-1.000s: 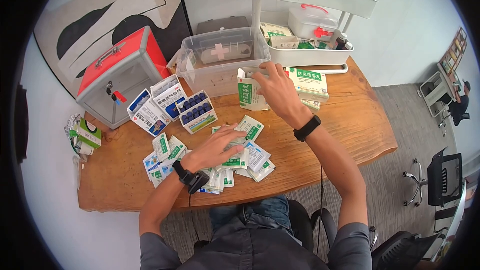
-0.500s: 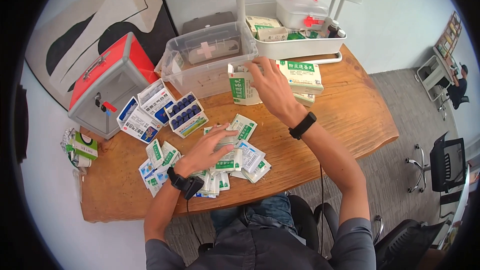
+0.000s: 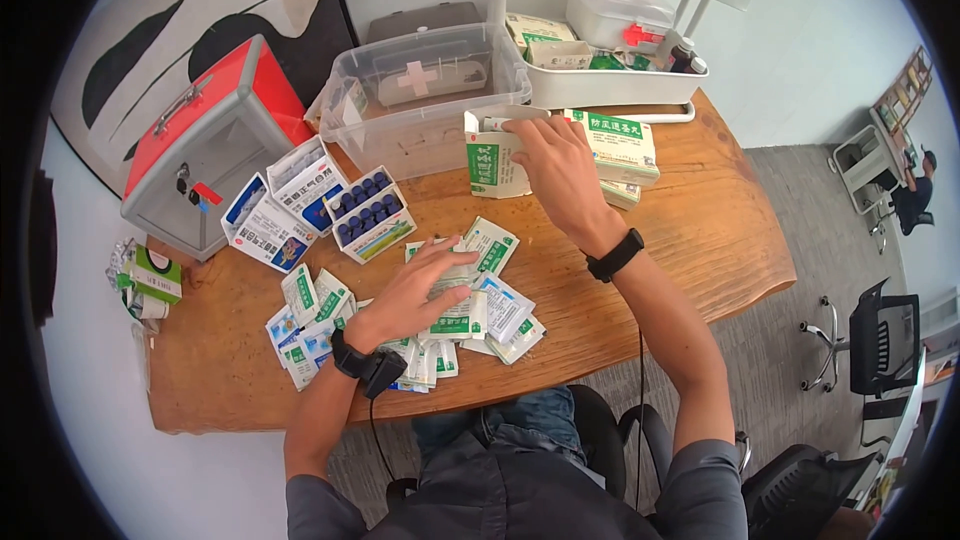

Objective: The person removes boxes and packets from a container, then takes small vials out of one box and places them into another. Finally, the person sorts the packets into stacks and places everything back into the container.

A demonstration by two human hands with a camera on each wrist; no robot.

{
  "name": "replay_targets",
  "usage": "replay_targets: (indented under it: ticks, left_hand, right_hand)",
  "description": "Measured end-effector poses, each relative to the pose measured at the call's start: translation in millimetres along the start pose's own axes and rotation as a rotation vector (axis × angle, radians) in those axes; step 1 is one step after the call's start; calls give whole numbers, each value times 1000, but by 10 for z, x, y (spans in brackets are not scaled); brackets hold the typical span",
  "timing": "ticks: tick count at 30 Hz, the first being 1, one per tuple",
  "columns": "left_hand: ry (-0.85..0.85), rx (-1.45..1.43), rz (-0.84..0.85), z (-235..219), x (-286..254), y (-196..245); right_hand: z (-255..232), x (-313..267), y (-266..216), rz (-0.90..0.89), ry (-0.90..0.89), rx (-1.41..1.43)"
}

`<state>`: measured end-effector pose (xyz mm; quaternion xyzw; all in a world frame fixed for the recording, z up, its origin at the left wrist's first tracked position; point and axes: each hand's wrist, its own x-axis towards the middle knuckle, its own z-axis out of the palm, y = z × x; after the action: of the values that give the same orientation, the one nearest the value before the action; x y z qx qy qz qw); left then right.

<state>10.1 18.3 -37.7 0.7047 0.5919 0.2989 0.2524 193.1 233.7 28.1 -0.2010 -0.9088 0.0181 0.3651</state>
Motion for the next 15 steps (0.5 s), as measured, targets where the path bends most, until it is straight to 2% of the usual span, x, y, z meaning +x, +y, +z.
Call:
replay_targets:
  ticks: [8, 11, 14, 15]
  left_hand:
    - [21, -10, 11, 34, -39, -70]
    - [29, -24, 12, 33, -53, -90]
    - [37, -30, -10, 25, -83, -94]
    - [41, -33, -13, 40, -81, -118]
  right_hand:
    - [-106, 65, -12, 7, -67, 5]
    - [-272, 29, 29, -33, 190, 64]
    - [-401, -148, 492, 155, 241, -57]
    - [-442, -225, 667, 149, 239, -58]
